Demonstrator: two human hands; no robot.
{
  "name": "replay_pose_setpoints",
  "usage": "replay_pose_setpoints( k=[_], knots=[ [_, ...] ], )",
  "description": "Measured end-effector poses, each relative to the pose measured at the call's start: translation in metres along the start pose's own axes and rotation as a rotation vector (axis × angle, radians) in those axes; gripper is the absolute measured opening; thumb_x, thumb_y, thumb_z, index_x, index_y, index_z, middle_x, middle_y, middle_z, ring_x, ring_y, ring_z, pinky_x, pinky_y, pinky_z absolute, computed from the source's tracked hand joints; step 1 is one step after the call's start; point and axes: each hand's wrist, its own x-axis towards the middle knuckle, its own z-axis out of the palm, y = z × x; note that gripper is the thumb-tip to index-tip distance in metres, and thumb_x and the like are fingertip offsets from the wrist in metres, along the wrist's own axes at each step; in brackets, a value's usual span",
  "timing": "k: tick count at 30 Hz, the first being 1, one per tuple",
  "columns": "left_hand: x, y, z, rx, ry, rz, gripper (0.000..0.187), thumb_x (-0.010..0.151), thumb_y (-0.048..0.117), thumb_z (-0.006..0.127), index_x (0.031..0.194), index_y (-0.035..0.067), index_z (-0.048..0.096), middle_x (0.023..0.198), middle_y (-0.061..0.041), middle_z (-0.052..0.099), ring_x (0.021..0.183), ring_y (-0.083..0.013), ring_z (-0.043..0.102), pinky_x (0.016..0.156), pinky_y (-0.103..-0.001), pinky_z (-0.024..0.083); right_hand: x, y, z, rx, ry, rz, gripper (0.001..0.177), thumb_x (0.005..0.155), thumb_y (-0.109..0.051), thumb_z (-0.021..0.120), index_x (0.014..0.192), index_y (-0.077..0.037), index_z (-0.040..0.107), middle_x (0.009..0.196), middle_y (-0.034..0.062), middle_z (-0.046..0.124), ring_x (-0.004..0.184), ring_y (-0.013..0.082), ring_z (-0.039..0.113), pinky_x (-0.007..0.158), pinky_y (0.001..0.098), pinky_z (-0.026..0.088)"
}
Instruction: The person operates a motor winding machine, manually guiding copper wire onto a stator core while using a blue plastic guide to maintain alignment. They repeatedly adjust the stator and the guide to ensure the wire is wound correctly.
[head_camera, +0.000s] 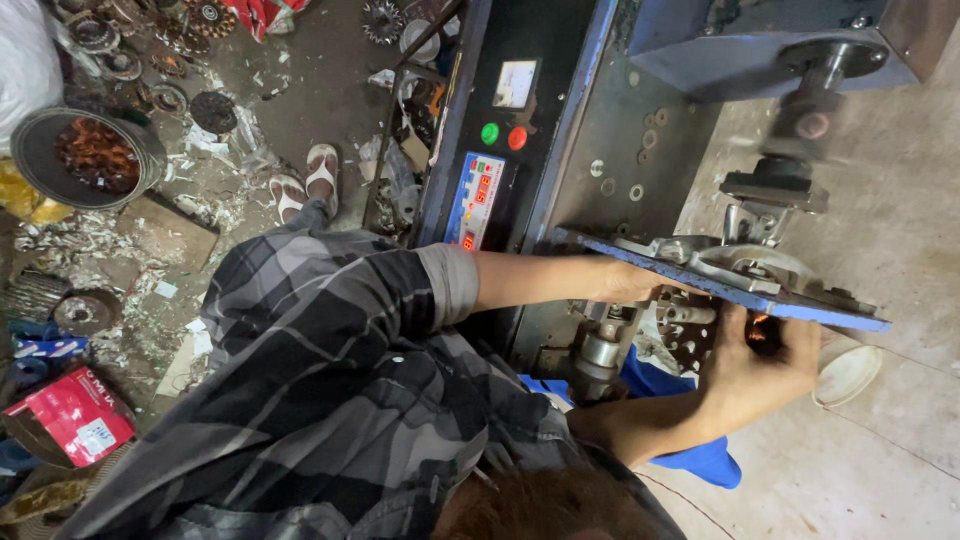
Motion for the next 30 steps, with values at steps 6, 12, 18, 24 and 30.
replay_pose_setpoints(
  k=[6,12,18,24,30],
  knots=[
    [-0.001,-0.003,-0.001,-0.015,-0.014,-0.041,0.027,0.088,-0.006,0.091,0.094,0.000,0.065,0.092,0.000,0.059,0.090,-0.0086,0.055,0.080,-0.021,0.049,0.000,-0.001,0.000,0.001,0.003,0.003,0.018,0.093,0.009,0.078,0.108,0.007,0.069,0.098,0.0071,0.060,0.084,0.0150,0.051,0.074,0.0289,0.043],
    [-0.001,0.003,0.001,-0.019,0.010,-0.033,0.030,0.085,-0.007,0.093,0.095,0.001,0.066,0.094,0.000,0.060,0.091,-0.0090,0.056,0.081,-0.022,0.050,0.001,-0.003,0.000,-0.001,0.012,-0.001,0.018,0.093,0.008,0.078,0.108,0.007,0.069,0.098,0.0070,0.060,0.084,0.0152,0.051,0.074,0.0291,0.043],
    [0.001,0.007,-0.001,-0.015,0.027,-0.016,0.031,0.084,-0.008,0.094,0.096,0.001,0.066,0.094,0.001,0.060,0.092,-0.0092,0.056,0.081,-0.022,0.051,0.002,-0.006,0.000,0.001,0.006,0.004,0.018,0.093,0.008,0.078,0.108,0.007,0.069,0.098,0.0069,0.060,0.085,0.0153,0.051,0.074,0.0292,0.042],
    [0.000,0.006,0.002,-0.053,0.013,-0.021,0.032,0.086,-0.008,0.094,0.100,0.001,0.067,0.098,0.000,0.062,0.095,-0.0097,0.057,0.085,-0.024,0.052,0.002,-0.007,0.000,0.003,0.003,0.009,0.018,0.093,0.008,0.079,0.108,0.007,0.069,0.098,0.0068,0.059,0.085,0.0155,0.051,0.075,0.0294,0.042],
    [0.000,0.016,0.010,-0.012,0.014,0.114,0.028,0.088,-0.002,0.089,0.103,0.002,0.066,0.100,-0.001,0.061,0.097,-0.0117,0.057,0.087,-0.026,0.050,0.005,-0.005,0.001,-0.009,0.001,0.002,0.017,0.093,0.008,0.079,0.108,0.007,0.069,0.098,0.0067,0.059,0.085,0.0156,0.051,0.075,0.0295,0.042]
  ],
)
